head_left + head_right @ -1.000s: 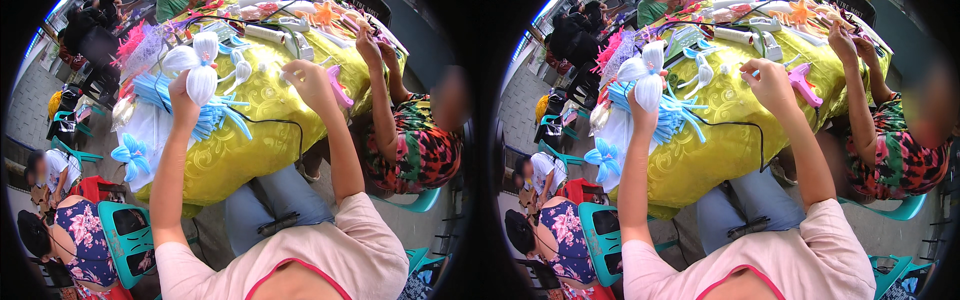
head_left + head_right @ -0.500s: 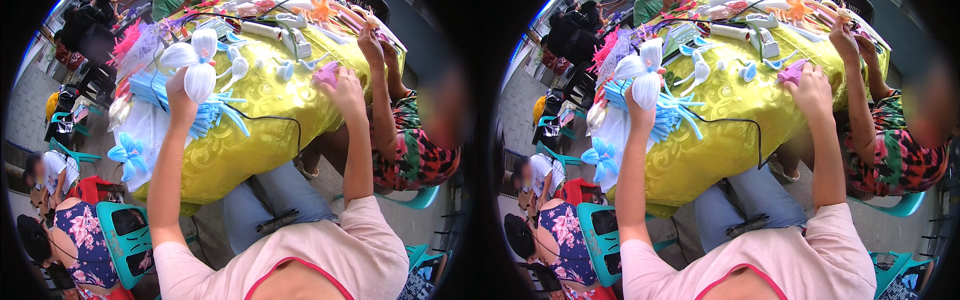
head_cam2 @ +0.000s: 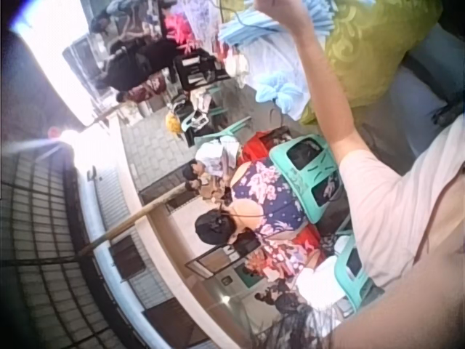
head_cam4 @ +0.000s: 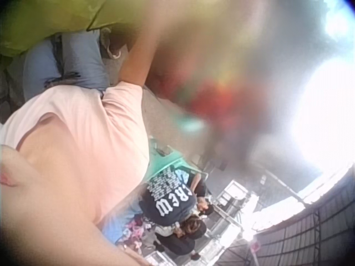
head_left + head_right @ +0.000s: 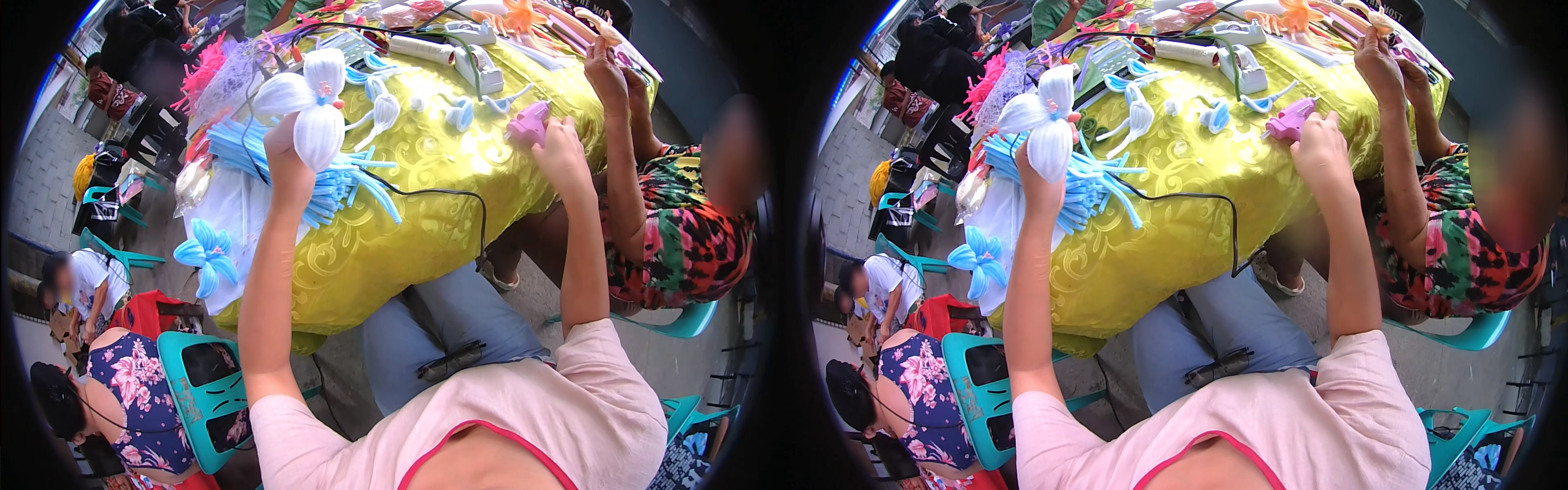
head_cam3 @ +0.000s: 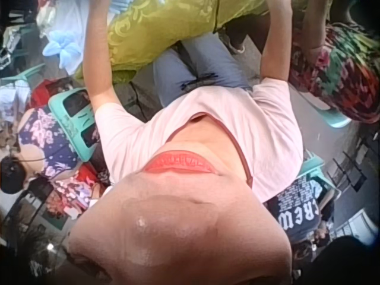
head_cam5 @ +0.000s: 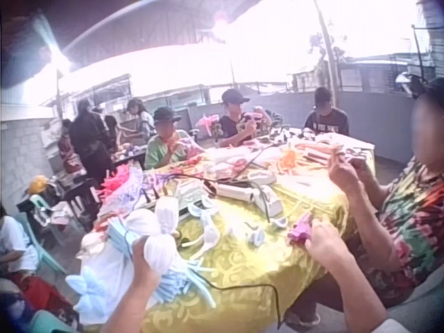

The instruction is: The person constructs a decorative flower by applying glue from a glue gun to the base of fabric petals, pressing them together, and attaching a small pearl-like bead to the center.

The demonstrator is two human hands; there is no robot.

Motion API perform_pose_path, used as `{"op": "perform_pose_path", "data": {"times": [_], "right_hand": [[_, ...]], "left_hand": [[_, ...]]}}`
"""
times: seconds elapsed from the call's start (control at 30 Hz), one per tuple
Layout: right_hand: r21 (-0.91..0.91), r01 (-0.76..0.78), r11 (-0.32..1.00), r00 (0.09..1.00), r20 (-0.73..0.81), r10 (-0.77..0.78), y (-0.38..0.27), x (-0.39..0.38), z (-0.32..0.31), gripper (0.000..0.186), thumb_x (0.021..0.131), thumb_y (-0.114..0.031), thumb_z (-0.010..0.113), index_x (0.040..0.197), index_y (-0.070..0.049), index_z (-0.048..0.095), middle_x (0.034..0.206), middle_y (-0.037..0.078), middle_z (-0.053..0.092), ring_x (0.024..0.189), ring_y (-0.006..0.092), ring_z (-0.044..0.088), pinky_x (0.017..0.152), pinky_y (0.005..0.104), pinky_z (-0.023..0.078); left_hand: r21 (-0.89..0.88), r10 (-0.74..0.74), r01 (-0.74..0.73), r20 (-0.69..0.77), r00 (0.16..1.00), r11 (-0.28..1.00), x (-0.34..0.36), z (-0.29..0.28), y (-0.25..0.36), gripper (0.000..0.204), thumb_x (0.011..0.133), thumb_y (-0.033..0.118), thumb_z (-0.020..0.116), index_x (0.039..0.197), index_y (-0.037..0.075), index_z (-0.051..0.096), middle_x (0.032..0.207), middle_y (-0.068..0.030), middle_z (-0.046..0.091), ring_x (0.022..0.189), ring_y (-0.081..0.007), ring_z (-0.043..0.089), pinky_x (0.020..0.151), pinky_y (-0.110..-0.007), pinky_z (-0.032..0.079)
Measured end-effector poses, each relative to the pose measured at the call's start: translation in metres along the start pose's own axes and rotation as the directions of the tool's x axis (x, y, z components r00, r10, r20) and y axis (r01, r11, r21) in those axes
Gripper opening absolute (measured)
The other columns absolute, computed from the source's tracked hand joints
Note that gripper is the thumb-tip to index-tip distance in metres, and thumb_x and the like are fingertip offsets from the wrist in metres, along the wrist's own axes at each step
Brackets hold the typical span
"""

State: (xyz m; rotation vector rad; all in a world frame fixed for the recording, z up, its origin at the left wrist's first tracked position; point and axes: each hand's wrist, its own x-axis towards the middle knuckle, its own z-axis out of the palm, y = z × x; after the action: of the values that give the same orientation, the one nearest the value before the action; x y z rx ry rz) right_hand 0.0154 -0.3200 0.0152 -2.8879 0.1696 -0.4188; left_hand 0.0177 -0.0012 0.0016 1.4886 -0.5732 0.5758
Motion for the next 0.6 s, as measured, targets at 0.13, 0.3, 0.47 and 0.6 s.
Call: {"op": "perform_pose_path", "data": {"times": [0.13, 0.3, 0.47, 0.6], "right_hand": [[-0.066, -0.082, 0.994, 0.992, 0.088, 0.087, -0.006, -0.002, -0.008, 0.037, 0.069, -0.015, 0.062, 0.095, 0.008, 0.049, 0.103, 0.024, 0.045, 0.087, 0.0364, 0.054, 0.078, 0.0379, 0.045], [-0.068, -0.087, 0.994, 0.995, 0.044, 0.09, -0.002, -0.005, -0.006, 0.04, 0.068, -0.018, 0.062, 0.094, 0.009, 0.049, 0.101, 0.023, 0.046, 0.086, 0.0355, 0.055, 0.076, 0.0377, 0.045], [-0.027, -0.092, 0.995, 0.987, -0.132, 0.088, -0.001, -0.017, -0.019, 0.036, 0.067, -0.017, 0.064, 0.093, 0.005, 0.052, 0.094, 0.019, 0.051, 0.081, 0.0334, 0.056, 0.073, 0.0386, 0.045], [0.178, 0.152, 0.972, 0.904, -0.422, -0.064, 0.002, -0.022, -0.035, 0.027, 0.066, -0.014, 0.065, 0.086, 0.002, 0.057, 0.08, 0.014, 0.054, 0.069, 0.0268, 0.056, 0.063, 0.0355, 0.044]], "left_hand": [[0.015, 0.008, -0.008, 0.016, 1.0, 1.0, 0.0, -0.001, -0.001, 0.017, 0.076, 0.0, 0.052, 0.092, -0.003, 0.059, 0.089, -0.0066, 0.062, 0.074, -0.0077, 0.054, 0.064, -0.021, 0.043], [-0.051, 0.004, -0.003, 0.011, 1.0, 0.999, 0.0, -0.003, -0.003, 0.014, 0.077, 0.001, 0.05, 0.089, -0.002, 0.058, 0.089, -0.0072, 0.061, 0.073, -0.0084, 0.053, 0.063, -0.021, 0.042], [-0.142, 0.012, -0.011, 0.008, 1.0, 0.99, 0.001, 0.001, -0.001, 0.014, 0.077, -0.002, 0.047, 0.088, -0.003, 0.056, 0.083, -0.0094, 0.059, 0.077, -0.0112, 0.053, 0.067, -0.023, 0.04], [-0.251, -0.074, 0.068, -0.016, 0.997, 0.966, 0.001, 0.005, 0.001, 0.016, 0.076, -0.004, 0.046, 0.089, -0.003, 0.055, 0.082, -0.0089, 0.057, 0.076, -0.0117, 0.052, 0.068, -0.024, 0.04]]}}
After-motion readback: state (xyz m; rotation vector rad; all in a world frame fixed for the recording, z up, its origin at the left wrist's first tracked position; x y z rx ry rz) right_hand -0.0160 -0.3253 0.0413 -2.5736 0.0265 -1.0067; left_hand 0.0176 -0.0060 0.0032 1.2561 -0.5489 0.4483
